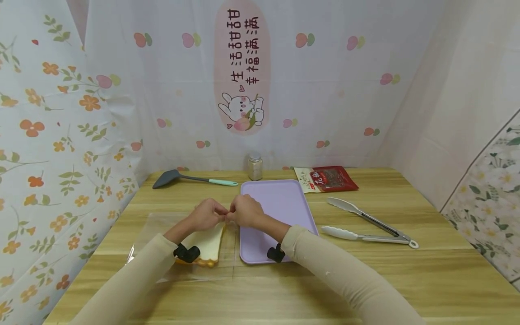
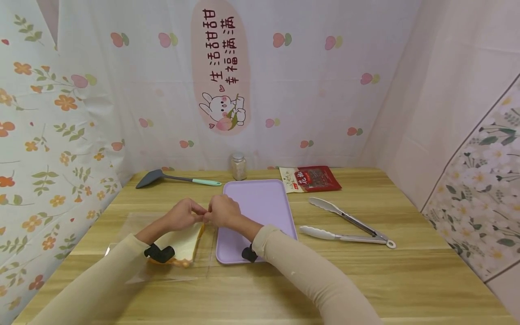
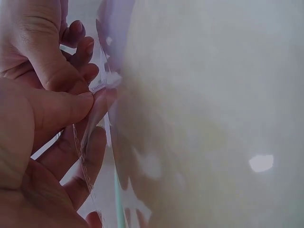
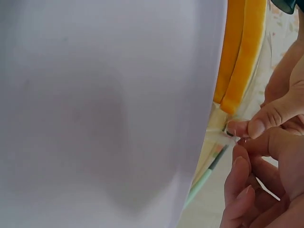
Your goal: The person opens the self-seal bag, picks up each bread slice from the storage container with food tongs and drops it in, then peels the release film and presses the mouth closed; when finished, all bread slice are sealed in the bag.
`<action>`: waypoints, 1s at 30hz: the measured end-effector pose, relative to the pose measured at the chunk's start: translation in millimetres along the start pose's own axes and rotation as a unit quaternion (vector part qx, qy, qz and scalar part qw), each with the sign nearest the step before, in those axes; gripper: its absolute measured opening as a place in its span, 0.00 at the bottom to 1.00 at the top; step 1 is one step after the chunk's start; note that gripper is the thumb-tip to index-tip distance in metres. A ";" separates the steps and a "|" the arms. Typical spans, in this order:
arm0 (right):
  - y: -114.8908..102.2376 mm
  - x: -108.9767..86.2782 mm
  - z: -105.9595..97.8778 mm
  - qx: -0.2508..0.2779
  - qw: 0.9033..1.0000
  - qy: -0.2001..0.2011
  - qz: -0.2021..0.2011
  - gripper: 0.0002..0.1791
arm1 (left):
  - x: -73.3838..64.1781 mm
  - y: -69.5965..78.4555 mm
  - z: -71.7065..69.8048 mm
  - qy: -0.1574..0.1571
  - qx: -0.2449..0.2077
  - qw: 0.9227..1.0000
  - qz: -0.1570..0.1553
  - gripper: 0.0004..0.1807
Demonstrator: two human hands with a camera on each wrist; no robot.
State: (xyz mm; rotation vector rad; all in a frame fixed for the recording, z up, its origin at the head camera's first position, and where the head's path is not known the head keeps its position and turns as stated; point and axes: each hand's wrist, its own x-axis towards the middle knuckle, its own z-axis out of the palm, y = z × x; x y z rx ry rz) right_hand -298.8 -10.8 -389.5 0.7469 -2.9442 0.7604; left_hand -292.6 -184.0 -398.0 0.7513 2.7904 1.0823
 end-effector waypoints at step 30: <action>3.0 -1.8 5.8 0.021 0.999 0.033 0.032 0.15 | 0.5 -5.6 0.0 0.020 -0.005 0.999 -0.036 0.06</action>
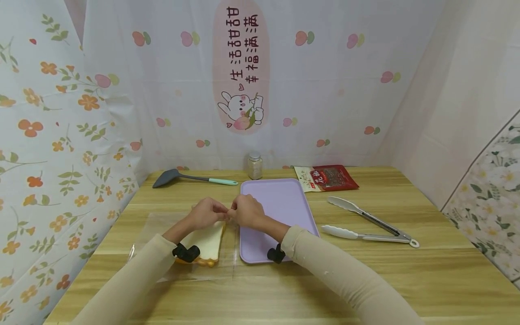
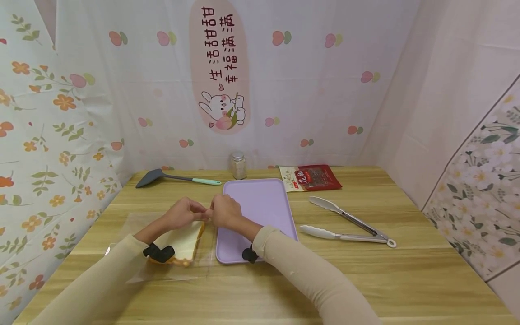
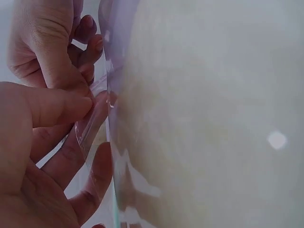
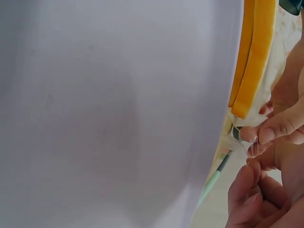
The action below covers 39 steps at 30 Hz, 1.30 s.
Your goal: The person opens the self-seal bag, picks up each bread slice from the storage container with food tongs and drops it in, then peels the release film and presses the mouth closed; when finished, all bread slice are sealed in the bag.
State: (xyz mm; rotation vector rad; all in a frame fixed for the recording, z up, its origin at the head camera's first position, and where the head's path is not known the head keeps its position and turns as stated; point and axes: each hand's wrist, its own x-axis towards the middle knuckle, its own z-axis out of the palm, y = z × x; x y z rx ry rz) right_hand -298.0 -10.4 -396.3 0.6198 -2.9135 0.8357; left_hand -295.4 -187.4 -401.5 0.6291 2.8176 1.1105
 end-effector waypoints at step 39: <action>13.0 -11.2 -7.8 0.044 0.996 -0.017 0.070 0.17 | -0.4 -9.8 0.4 -0.007 -0.085 0.996 0.031 0.08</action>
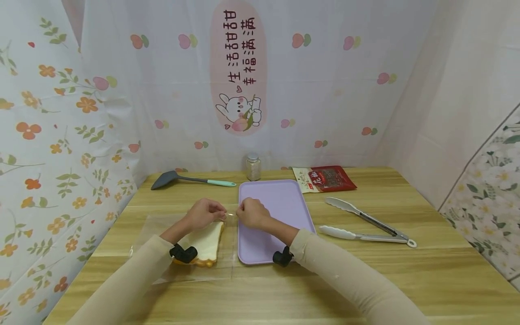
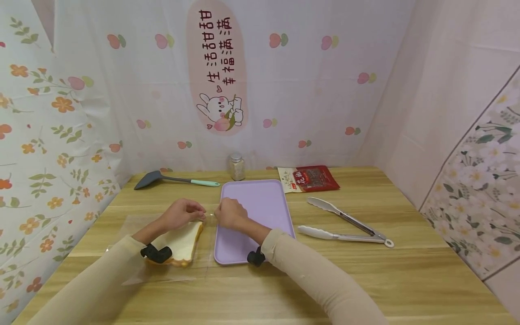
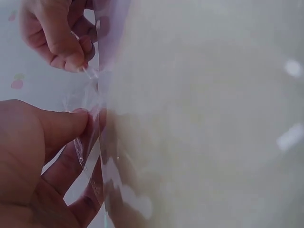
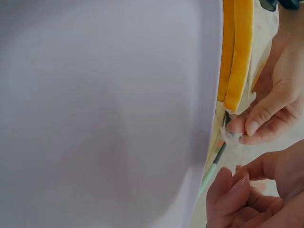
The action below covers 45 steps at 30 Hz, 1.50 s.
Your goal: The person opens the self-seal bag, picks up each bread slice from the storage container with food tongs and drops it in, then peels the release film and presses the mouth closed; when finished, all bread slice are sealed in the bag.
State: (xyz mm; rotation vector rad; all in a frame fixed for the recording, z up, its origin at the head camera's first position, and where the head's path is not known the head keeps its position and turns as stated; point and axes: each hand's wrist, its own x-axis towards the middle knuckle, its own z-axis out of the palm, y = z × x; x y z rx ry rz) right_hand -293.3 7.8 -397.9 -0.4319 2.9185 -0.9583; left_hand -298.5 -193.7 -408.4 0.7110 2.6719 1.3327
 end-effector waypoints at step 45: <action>27.7 -101.4 -39.8 0.116 0.961 -0.121 -0.221 0.07 | 4.1 -3.2 0.2 0.004 0.084 0.996 0.007 0.05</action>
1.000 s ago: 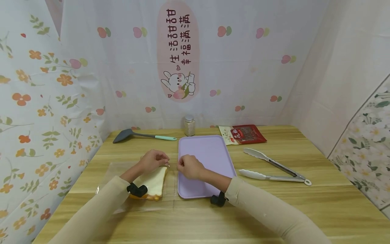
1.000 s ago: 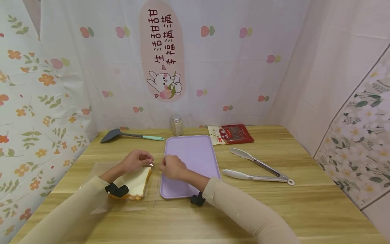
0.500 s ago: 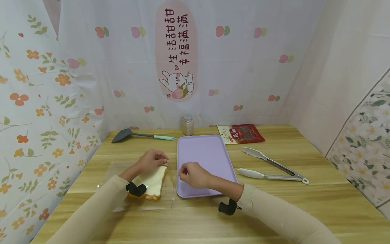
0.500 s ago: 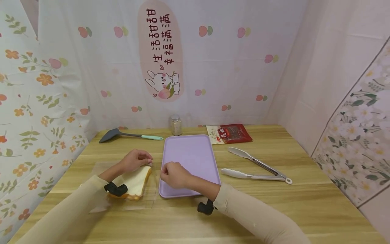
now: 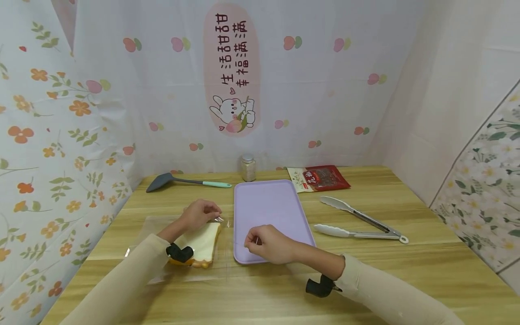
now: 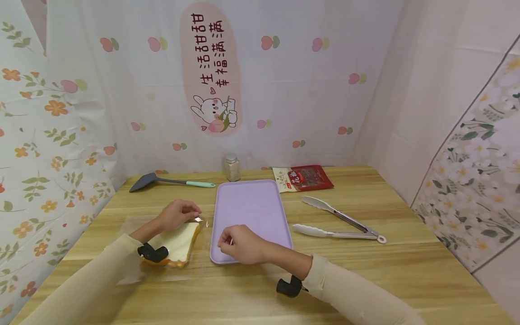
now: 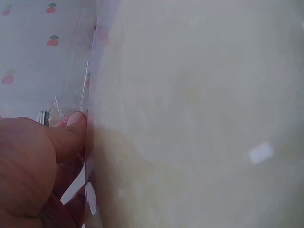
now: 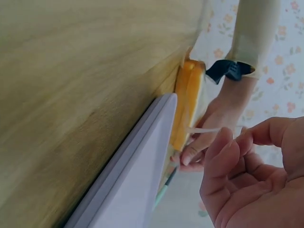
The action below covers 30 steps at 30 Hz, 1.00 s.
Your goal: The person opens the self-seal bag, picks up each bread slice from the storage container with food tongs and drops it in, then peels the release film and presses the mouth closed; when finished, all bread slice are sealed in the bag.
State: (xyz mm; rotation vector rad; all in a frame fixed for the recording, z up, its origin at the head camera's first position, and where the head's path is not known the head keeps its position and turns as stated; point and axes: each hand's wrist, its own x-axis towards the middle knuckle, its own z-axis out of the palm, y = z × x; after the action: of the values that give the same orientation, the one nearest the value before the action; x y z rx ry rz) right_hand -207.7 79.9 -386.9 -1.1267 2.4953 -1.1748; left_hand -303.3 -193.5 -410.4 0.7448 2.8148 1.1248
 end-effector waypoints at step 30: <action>-22.4 -69.2 -27.9 0.050 0.993 0.009 -0.107 0.08 | 2.0 -3.9 -1.8 0.015 0.005 1.000 0.005 0.06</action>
State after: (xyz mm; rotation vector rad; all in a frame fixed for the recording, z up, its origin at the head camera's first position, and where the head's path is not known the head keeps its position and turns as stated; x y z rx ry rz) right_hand -158.5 135.3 -363.1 -1.3877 2.3440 -1.3534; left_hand -307.1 -196.2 -411.3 0.7499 2.8468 1.1325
